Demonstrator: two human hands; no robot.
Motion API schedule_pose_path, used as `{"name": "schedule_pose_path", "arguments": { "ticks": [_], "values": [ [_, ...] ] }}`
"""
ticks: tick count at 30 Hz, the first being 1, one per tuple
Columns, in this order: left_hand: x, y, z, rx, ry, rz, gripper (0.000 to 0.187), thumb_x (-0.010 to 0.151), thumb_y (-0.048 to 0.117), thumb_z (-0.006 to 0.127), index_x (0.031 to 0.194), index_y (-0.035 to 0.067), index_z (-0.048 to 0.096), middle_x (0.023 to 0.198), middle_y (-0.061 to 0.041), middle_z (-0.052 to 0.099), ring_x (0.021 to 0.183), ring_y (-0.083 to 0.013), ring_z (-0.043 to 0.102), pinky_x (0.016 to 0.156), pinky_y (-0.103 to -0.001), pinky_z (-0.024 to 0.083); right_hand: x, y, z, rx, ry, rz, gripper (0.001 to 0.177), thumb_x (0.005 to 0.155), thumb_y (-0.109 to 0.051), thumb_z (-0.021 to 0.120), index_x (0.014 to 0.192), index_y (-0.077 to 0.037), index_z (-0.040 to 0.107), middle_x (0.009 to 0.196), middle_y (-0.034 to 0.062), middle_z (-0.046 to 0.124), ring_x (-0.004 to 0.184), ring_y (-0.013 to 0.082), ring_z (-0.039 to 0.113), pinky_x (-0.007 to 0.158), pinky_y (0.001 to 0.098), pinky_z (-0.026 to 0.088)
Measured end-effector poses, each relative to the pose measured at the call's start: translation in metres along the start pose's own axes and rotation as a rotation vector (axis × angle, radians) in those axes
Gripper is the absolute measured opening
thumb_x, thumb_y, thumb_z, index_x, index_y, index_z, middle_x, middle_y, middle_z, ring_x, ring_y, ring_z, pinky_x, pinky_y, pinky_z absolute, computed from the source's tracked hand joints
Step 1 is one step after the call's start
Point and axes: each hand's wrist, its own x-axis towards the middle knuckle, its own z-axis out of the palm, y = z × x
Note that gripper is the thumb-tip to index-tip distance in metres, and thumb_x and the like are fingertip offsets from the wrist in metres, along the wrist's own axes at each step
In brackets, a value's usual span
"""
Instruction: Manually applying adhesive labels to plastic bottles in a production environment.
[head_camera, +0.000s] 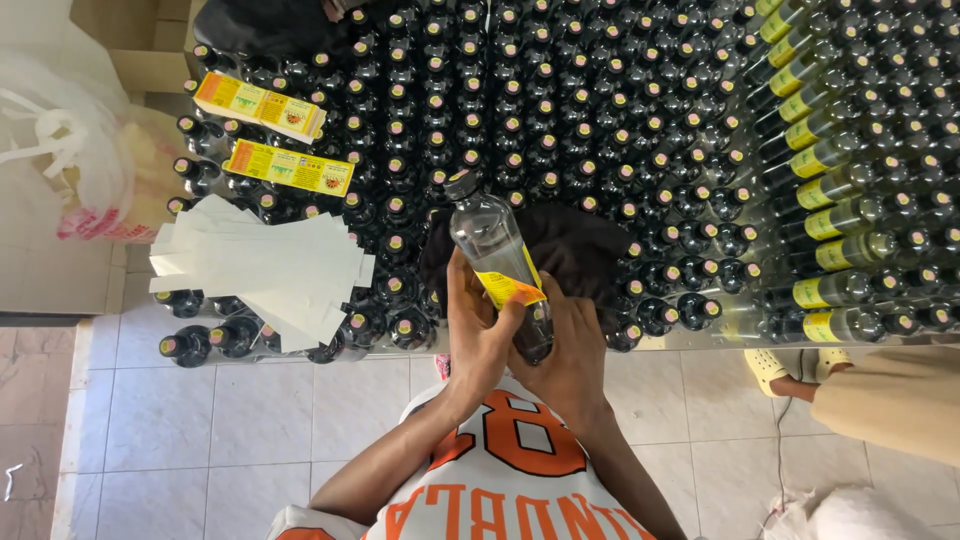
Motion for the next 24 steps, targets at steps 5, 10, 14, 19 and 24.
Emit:
{"name": "schedule_pose_path", "arguments": {
  "ticks": [5, 10, 14, 19, 24],
  "values": [
    [0.004, -0.002, 0.008, -0.035, 0.049, 0.019, 0.084, 0.102, 0.019, 0.07, 0.173, 0.009, 0.026, 0.146, -0.021, 0.055, 0.143, -0.0362, 0.054, 0.121, -0.058, 0.045, -0.001, -0.003, 0.001, -0.074, 0.003, 0.002, 0.092, 0.073, -0.04, 0.095, 0.151, -0.004, 0.062, 0.106, 0.0123, 0.076, 0.098, 0.0283, 0.07, 0.09, 0.0385, 0.061],
    [0.004, -0.004, 0.012, 0.013, 0.007, -0.024, 0.094, 0.096, 0.015, 0.076, 0.173, 0.006, 0.023, 0.149, -0.025, 0.053, 0.145, -0.0401, 0.052, 0.121, -0.06, 0.042, -0.001, 0.0, -0.004, -0.066, -0.049, 0.039, 0.095, 0.072, -0.033, 0.096, 0.153, -0.001, 0.057, 0.106, 0.0159, 0.075, 0.1, 0.032, 0.068, 0.092, 0.0436, 0.059],
    [0.007, -0.007, 0.011, -0.003, -0.015, -0.091, 0.102, 0.09, 0.013, 0.081, 0.174, 0.007, 0.023, 0.149, -0.025, 0.054, 0.144, -0.043, 0.054, 0.121, -0.06, 0.043, -0.001, 0.005, -0.006, -0.029, -0.094, 0.017, 0.101, 0.074, -0.03, 0.095, 0.159, -0.001, 0.049, 0.11, 0.0166, 0.07, 0.103, 0.0317, 0.064, 0.099, 0.0425, 0.054],
    [0.016, 0.002, 0.01, -0.025, -0.022, -0.092, 0.093, 0.094, 0.015, 0.074, 0.174, 0.008, 0.026, 0.149, -0.026, 0.055, 0.145, -0.0448, 0.054, 0.12, -0.063, 0.044, 0.007, 0.011, -0.018, 0.169, -0.169, -0.009, 0.099, 0.081, -0.034, 0.089, 0.163, 0.0, 0.043, 0.116, 0.0179, 0.066, 0.106, 0.0322, 0.063, 0.103, 0.047, 0.05],
    [0.019, 0.0, 0.015, -0.08, -0.03, -0.034, 0.079, 0.106, 0.023, 0.065, 0.174, 0.011, 0.027, 0.149, -0.023, 0.057, 0.143, -0.0353, 0.056, 0.117, -0.058, 0.049, 0.002, 0.012, -0.011, 0.309, -0.193, 0.054, 0.101, 0.082, -0.023, 0.087, 0.168, -0.007, 0.037, 0.127, 0.0165, 0.061, 0.11, 0.0359, 0.07, 0.09, 0.0482, 0.064]
  ]
}}
